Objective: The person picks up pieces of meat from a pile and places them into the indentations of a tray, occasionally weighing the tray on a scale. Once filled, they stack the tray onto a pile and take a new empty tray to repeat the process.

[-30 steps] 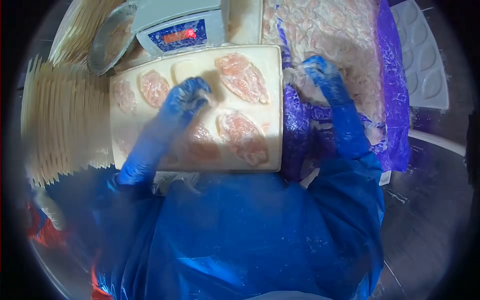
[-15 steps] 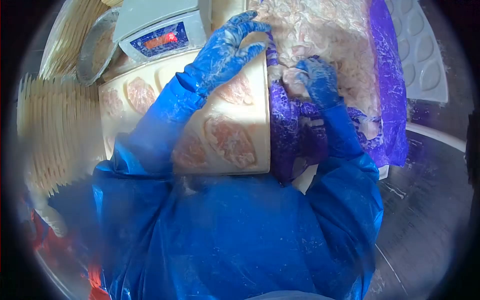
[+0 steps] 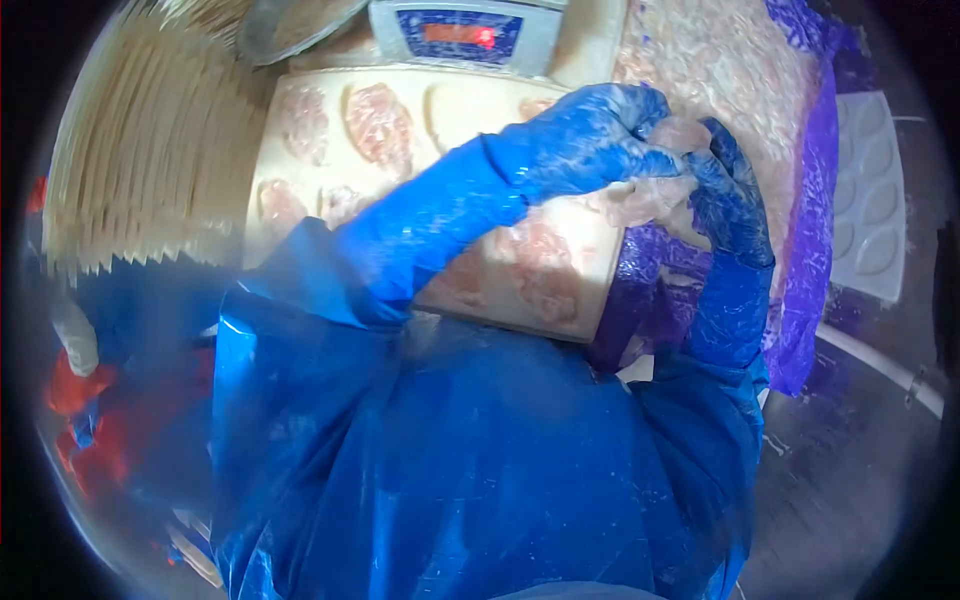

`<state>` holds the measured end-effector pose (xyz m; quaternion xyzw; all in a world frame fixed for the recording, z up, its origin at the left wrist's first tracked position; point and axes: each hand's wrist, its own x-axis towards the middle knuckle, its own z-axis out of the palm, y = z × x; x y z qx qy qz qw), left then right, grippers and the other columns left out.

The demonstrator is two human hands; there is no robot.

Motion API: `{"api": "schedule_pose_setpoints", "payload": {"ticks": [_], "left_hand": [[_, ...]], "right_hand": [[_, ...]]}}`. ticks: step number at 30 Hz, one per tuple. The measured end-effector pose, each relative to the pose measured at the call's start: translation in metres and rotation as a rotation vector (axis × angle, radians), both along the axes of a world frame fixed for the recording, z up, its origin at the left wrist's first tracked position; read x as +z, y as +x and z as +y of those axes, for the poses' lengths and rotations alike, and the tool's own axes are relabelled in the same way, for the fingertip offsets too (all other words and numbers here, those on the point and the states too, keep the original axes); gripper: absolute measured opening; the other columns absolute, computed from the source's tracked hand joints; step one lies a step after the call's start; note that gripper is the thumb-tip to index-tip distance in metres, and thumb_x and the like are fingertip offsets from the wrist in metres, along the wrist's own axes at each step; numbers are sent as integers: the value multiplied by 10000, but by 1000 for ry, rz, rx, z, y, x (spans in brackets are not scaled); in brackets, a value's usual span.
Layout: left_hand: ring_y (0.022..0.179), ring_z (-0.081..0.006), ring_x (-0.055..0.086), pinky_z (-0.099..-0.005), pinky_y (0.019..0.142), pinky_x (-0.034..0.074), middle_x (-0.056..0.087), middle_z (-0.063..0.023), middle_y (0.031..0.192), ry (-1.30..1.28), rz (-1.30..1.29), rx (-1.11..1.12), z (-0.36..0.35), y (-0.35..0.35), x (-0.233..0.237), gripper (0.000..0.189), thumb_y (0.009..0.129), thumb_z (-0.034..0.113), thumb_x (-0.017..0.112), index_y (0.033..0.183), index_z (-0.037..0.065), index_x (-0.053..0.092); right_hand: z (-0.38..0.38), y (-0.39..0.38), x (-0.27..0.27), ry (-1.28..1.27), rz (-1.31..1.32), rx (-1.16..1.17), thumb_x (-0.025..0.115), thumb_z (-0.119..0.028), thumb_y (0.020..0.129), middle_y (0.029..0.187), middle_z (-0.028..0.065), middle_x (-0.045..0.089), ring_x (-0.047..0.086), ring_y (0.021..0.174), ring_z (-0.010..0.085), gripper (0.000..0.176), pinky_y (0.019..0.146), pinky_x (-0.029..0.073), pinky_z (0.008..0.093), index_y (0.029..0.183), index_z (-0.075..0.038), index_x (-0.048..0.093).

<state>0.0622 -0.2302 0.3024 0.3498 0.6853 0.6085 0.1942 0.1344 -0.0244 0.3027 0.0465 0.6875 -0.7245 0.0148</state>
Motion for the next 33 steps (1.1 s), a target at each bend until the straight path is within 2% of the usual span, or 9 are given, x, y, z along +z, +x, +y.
{"api": "schedule_pose_setpoints", "payload": {"ticks": [4,8,10,11,12,14,15,26,33], "left_hand": [[791,-99,551,-240,700,486,617,5,886,-133,-257,68,-82,12,39,403,882,311,787,1136,28,656],[962,-181,671,-270,818,549,714,-80,1098,-930,305,408,-144,-9,1,209,908,158,731,1087,57,697],[1028,-242,683,-288,873,557,692,-115,1213,-493,600,471,-168,-10,-31,169,928,120,660,1080,71,716],[1182,-288,621,-332,1002,506,632,-131,1318,-198,104,250,-177,-14,-51,290,946,154,607,1221,90,676],[1182,-288,621,-332,1002,506,632,-131,1318,-194,98,254,-176,-13,-65,290,946,154,607,1221,90,676],[1357,-299,477,-383,1144,374,507,-130,1470,-735,1013,166,-170,-10,-87,461,970,207,568,1420,116,532],[1462,-307,320,-454,1220,220,374,-126,1568,-792,1007,162,-176,-9,-95,589,974,232,553,1527,126,378],[1503,-350,216,-531,1220,132,250,-124,1632,-876,921,508,-173,-19,-90,720,951,368,576,1577,161,288],[997,-353,585,-452,868,472,647,-120,1095,-638,783,472,-156,-1,-88,261,841,242,721,1062,106,697]], "right_hand": [[-44,-40,-4,-144,140,427,633,-89,951,1221,97,652,624,1117,186,285,975,488,318,1219,7,616],[-87,-50,-26,728,420,90,592,-106,977,1171,110,661,615,1092,168,218,977,462,298,1177,-28,630],[-117,-36,-33,609,391,20,606,-20,939,1278,86,636,583,1198,182,331,1052,444,317,1267,15,588],[-133,-30,-71,-156,337,115,565,-171,989,1431,100,526,500,1319,239,392,1091,387,359,1360,-57,514],[-144,-25,-75,-152,332,119,565,-171,989,1431,100,526,500,1319,239,392,1091,387,359,1360,-57,514],[-159,-7,-77,1533,592,466,476,-405,1019,1593,182,317,245,1502,304,639,1231,160,464,1532,-52,336],[-161,7,-77,1532,591,472,476,-405,1019,1593,182,317,245,1502,304,639,1231,160,464,1532,-52,336],[-191,-9,-82,1332,660,231,580,-384,945,1492,182,464,393,1407,333,640,1200,224,485,1457,-22,454],[-186,-17,-85,1380,546,25,684,-375,865,1122,42,609,555,1078,248,360,916,433,430,1167,-184,635]]}}
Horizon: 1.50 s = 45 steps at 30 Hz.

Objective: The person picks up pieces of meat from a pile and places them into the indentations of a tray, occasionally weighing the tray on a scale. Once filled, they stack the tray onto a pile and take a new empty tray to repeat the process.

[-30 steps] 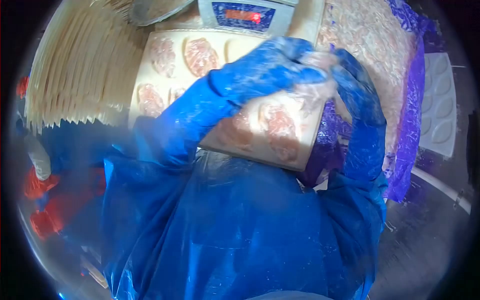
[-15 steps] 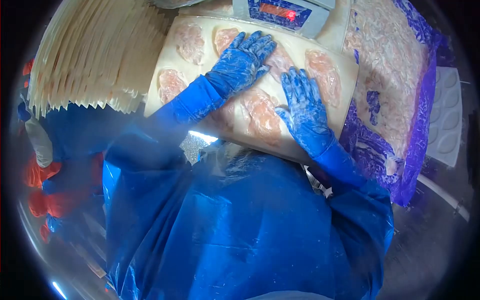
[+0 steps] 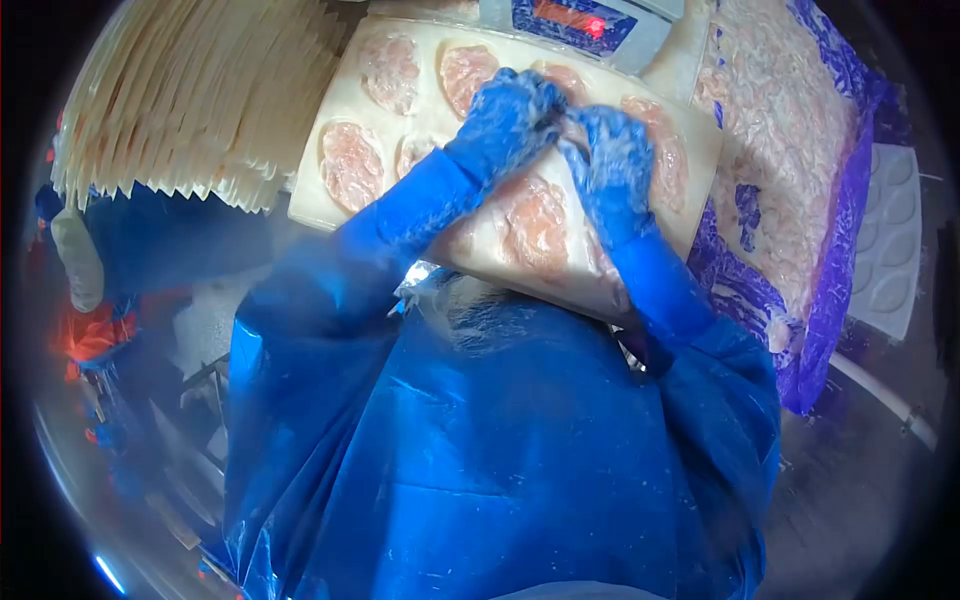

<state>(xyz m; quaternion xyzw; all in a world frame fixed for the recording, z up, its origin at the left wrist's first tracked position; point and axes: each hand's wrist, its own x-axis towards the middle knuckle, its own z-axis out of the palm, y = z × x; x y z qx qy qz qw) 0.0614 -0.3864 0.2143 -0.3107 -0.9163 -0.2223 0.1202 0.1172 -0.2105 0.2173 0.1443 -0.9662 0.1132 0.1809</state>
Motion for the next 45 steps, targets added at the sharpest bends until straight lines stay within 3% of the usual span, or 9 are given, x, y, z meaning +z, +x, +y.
{"api": "schedule_pose_setpoints", "payload": {"ticks": [7,9,10,14,27,39,40,42,45], "left_hand": [[1052,-297,593,-443,897,475,637,-92,1092,-292,-42,104,6,1,15,245,867,229,670,1084,117,661],[1214,-274,550,-436,1087,383,625,-55,1254,-186,163,-87,-19,24,0,295,912,212,608,1194,142,663],[1408,-276,402,-445,1218,204,510,-66,1466,-328,46,-89,-27,36,12,402,953,244,558,1346,168,601],[1521,-297,190,-486,1240,119,294,-102,1620,-207,47,-30,-21,58,23,594,986,332,540,1522,124,392],[1517,-364,175,-520,1226,103,195,-178,1642,-159,-25,-24,4,55,10,784,970,411,549,1582,53,215],[1503,-342,223,-527,1218,120,245,-179,1622,-160,-77,-55,66,51,7,729,967,323,577,1568,59,260],[1503,-343,224,-522,1218,122,246,-175,1623,-166,-73,-58,68,44,8,731,965,323,579,1570,65,259],[1488,-362,253,-538,1212,133,274,-176,1611,-170,-60,-51,67,40,7,753,959,391,578,1570,83,264],[1485,-367,258,-543,1209,138,274,-178,1610,-196,-63,-26,71,42,11,736,966,389,567,1571,93,270]], "right_hand": [[9,-11,-16,223,78,154,667,-292,861,934,59,580,560,916,252,183,797,452,428,991,-166,643],[34,14,-17,118,-45,221,645,-259,877,1030,60,625,572,1013,247,248,893,442,433,1096,-142,656],[46,33,-3,61,-100,291,631,-265,887,1162,80,617,545,1134,254,343,983,406,437,1201,-127,629],[53,44,16,89,-86,279,572,-336,947,1533,123,439,361,1441,292,587,1195,235,464,1468,-86,470],[32,36,14,346,-163,35,418,-563,993,1640,175,209,181,1521,344,799,1231,123,511,1571,-41,239],[98,34,3,24,-189,120,562,-376,981,1601,185,298,310,1470,330,689,1197,263,459,1543,-56,325],[112,37,7,-529,-164,200,649,-250,948,1531,185,409,391,1418,312,602,1156,344,429,1481,-65,440],[160,32,16,-968,-33,-48,706,-134,889,1265,133,621,570,1190,296,373,1062,438,397,1242,-42,627],[225,26,-2,-580,-43,-170,710,-129,869,1211,136,646,593,1144,296,356,1022,456,397,1203,-30,638]]}}
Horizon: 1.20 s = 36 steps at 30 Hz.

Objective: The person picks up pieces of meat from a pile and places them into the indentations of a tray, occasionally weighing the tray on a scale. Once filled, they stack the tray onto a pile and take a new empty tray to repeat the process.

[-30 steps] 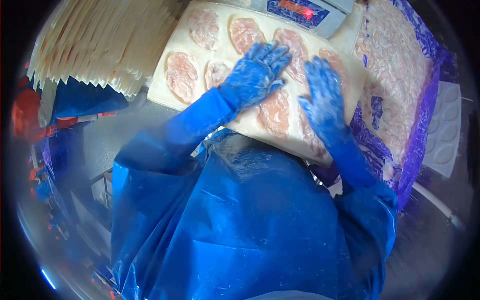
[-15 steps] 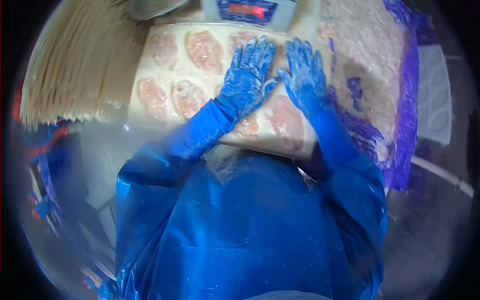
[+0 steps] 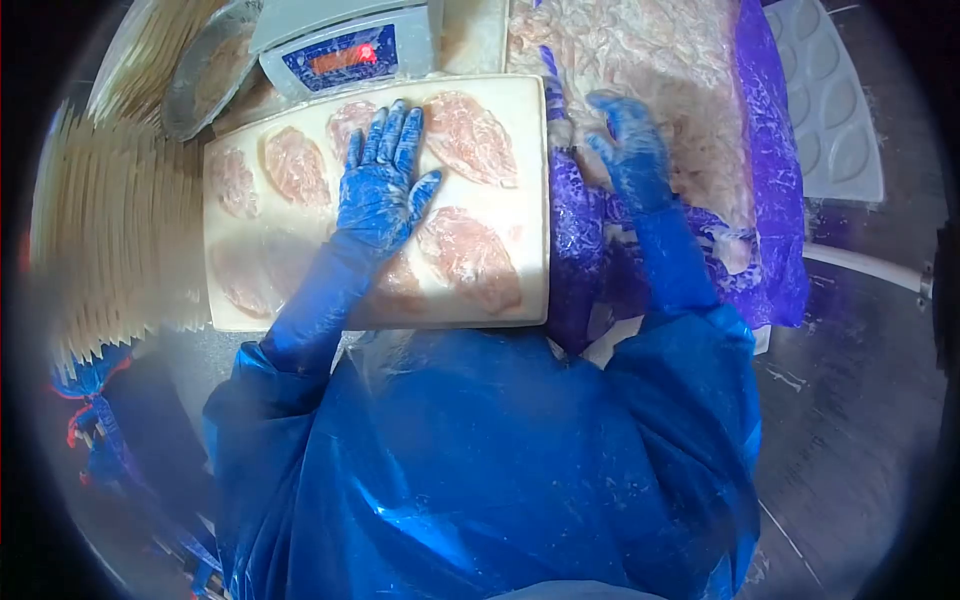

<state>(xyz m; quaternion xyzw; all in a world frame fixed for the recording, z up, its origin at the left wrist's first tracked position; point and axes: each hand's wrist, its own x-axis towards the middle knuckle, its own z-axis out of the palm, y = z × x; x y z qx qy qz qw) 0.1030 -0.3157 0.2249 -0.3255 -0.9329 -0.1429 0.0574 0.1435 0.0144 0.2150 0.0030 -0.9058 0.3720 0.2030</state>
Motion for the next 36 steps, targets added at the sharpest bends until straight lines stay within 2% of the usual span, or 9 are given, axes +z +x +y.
{"api": "schedule_pose_setpoints", "payload": {"ticks": [5,9,15,18,23,25,29,31,36], "left_hand": [[1481,-363,269,-542,1203,155,278,-166,1611,-8,-6,13,0,1,5,714,964,372,571,1573,129,288],[1479,-360,274,-532,1202,163,281,-152,1613,4,-18,15,1,2,9,691,960,345,580,1568,153,313],[1474,-368,280,-523,1204,164,299,-149,1606,-6,-22,22,2,3,10,690,952,342,586,1563,152,327],[1460,-372,305,-529,1201,173,330,-163,1587,31,-9,24,0,1,11,693,944,353,598,1552,138,345],[1435,-371,358,-454,1190,257,410,-182,1537,696,-288,-70,3,22,29,662,912,240,658,1499,53,418],[1448,-363,346,-393,1178,302,402,-191,1541,884,-353,-227,20,44,39,671,909,125,646,1517,30,377],[1378,-366,434,-417,1113,377,475,-210,1472,1059,-581,-248,25,53,48,666,929,166,630,1521,46,350],[1190,-371,584,-436,1004,462,596,-206,1317,1129,-618,-262,5,50,47,521,939,141,597,1436,53,467],[1060,-297,620,-376,898,502,630,-175,1228,730,-648,-134,-80,57,39,402,964,114,586,1357,43,547]], "right_hand": [[89,-5,-116,551,108,105,696,-180,871,1148,163,664,620,1078,348,364,974,474,416,1207,-48,647],[106,20,-42,633,-419,-135,678,-179,878,1150,168,669,620,1092,368,378,972,480,408,1237,-64,642],[40,-10,-44,336,155,165,639,-125,886,1033,124,691,650,999,316,303,916,500,388,1184,-77,661],[51,-20,-62,465,-41,394,628,-102,891,956,84,673,647,936,260,318,873,503,363,1207,-73,643],[28,0,14,-400,-360,174,562,-56,967,813,55,606,603,707,193,136,613,484,299,994,-73,695],[-12,14,92,-503,-543,127,676,-206,901,1109,114,643,641,929,182,338,790,535,314,1182,-25,627],[-122,27,118,-727,-407,305,676,-148,885,1125,115,660,655,940,200,314,812,535,312,1171,-27,629],[-134,21,91,-285,-183,548,646,-60,881,976,74,658,637,901,191,138,828,511,318,1010,-15,669],[-204,15,92,-164,-217,568,684,-38,823,1011,111,678,667,912,223,263,793,532,324,1083,-9,658]]}}
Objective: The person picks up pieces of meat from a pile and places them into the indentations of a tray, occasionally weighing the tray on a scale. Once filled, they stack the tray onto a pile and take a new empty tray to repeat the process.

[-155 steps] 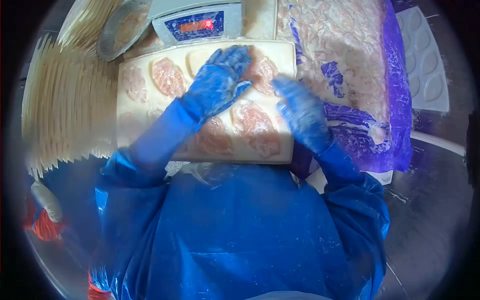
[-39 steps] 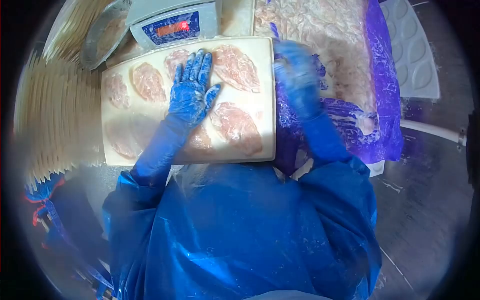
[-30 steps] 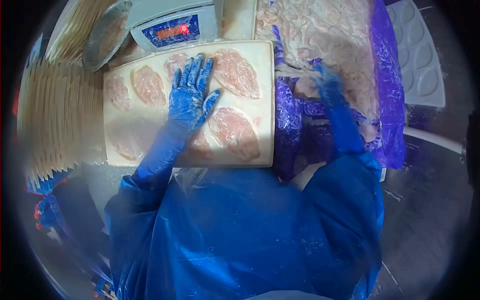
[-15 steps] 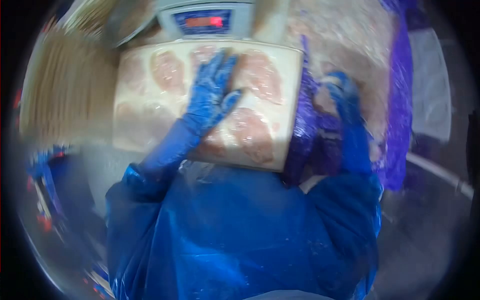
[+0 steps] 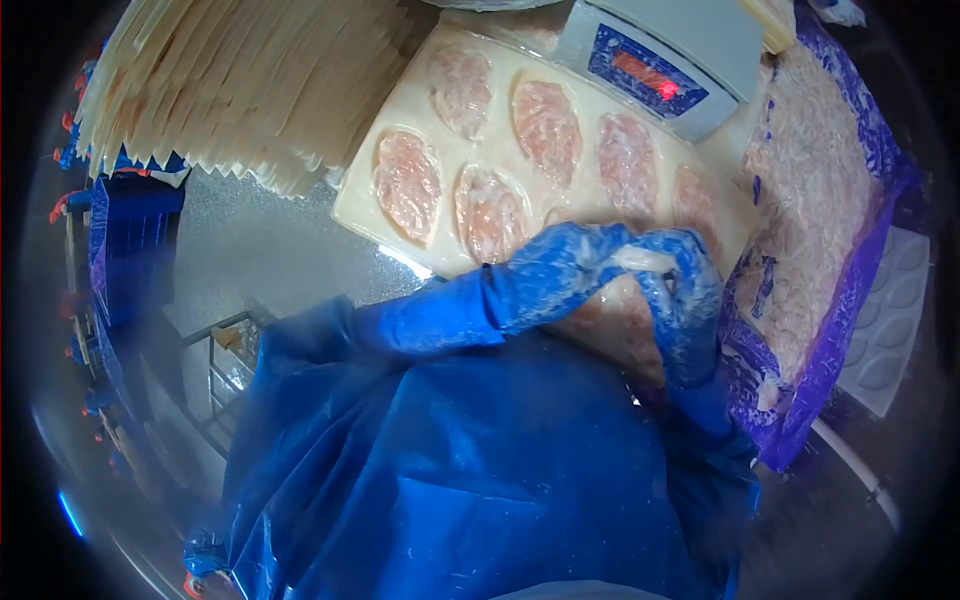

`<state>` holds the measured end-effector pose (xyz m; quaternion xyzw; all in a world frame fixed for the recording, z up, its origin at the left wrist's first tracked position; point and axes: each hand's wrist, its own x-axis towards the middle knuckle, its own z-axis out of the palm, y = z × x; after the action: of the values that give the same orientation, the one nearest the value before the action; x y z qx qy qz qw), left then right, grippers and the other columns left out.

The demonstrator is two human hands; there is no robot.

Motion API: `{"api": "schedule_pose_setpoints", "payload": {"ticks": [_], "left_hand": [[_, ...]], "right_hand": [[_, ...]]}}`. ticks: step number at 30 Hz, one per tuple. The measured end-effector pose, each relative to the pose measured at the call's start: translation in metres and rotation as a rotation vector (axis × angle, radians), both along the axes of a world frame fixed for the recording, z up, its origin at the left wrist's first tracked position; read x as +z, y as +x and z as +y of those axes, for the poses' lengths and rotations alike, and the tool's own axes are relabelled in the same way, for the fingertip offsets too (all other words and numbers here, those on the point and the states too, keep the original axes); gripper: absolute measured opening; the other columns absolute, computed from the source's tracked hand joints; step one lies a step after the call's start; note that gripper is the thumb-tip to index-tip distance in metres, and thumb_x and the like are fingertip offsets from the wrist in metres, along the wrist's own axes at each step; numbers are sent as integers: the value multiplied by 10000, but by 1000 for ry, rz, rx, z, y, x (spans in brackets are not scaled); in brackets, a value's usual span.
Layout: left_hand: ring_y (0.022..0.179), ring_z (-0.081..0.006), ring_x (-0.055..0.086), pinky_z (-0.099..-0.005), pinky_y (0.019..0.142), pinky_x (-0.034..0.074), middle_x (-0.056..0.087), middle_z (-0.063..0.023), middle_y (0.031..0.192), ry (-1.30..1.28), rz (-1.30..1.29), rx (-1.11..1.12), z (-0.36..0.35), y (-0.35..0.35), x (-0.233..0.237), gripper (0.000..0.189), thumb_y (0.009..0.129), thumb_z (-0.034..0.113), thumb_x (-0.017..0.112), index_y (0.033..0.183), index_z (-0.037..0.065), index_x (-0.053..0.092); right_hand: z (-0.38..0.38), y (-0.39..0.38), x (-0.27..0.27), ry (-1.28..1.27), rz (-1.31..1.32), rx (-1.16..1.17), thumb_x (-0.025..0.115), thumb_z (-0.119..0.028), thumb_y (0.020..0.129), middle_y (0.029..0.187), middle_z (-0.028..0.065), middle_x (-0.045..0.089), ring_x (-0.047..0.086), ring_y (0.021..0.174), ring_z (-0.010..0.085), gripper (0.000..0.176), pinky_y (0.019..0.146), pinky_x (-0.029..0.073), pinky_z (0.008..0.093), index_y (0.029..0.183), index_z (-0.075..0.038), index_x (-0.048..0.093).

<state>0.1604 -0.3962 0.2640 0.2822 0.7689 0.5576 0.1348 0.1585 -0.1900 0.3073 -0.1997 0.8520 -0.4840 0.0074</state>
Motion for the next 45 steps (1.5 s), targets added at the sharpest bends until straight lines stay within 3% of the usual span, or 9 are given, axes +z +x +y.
{"api": "schedule_pose_setpoints", "payload": {"ticks": [10,15,18,20,21,31,37,41,45], "left_hand": [[1128,-197,636,-308,952,541,641,-122,1254,770,-869,284,-111,6,16,490,987,80,595,1454,58,447],[1109,-237,658,-359,859,582,658,-117,1222,104,1,311,-130,-84,44,511,999,220,596,1474,110,442],[1295,-297,540,-470,1038,479,552,-132,1403,-42,588,270,-102,-135,9,558,1013,386,530,1508,159,410],[1477,-310,303,-515,1200,239,325,-129,1601,-676,1008,20,-98,-152,-38,617,998,450,521,1536,186,375],[1524,-332,150,-510,1241,57,200,-121,1651,-681,785,-39,-100,-154,-49,676,995,470,504,1578,201,293],[1473,-385,286,-486,1223,170,345,-237,1563,-496,851,146,-2,-157,-58,750,974,527,524,1494,3,388],[1443,-417,311,-525,1197,206,376,-211,1548,-225,795,113,17,-176,-79,692,1007,519,456,1505,42,389],[1469,-392,279,-522,1207,189,334,-164,1586,-715,961,70,-25,-178,-59,690,1013,536,433,1534,91,353],[1459,-372,302,-524,1209,182,382,-168,1558,-610,838,-1,-30,-197,-73,718,1015,608,335,1503,87,412]], "right_hand": [[-63,1,-36,-452,-451,22,662,-39,887,905,48,614,590,733,132,172,609,493,263,1053,-12,624],[-48,-35,-30,-475,-434,-120,640,-21,884,991,79,621,627,808,164,208,711,534,283,1083,19,594],[-50,-41,-23,-461,-309,-174,631,-9,881,1058,99,625,648,865,193,236,763,553,301,1111,37,602],[-45,-34,-26,-447,-293,-197,639,-31,887,1096,113,624,658,920,210,235,810,560,313,1110,34,612],[-40,-28,-28,-450,-291,-206,639,-31,887,1096,113,624,658,920,210,235,810,560,313,1110,34,612],[-13,12,-58,-576,-302,-469,640,-171,942,1192,142,620,648,999,235,334,890,531,353,1199,35,586],[-7,22,-47,-564,-314,-479,568,-38,957,1161,116,638,639,1012,196,204,913,523,331,1147,9,625],[-1,38,-48,-561,-305,-575,567,-73,974,1154,111,642,638,1017,197,193,916,516,329,1136,8,633],[2,46,-43,-566,-270,-550,553,-107,996,1145,101,644,635,1020,196,194,919,511,333,1126,8,639]]}}
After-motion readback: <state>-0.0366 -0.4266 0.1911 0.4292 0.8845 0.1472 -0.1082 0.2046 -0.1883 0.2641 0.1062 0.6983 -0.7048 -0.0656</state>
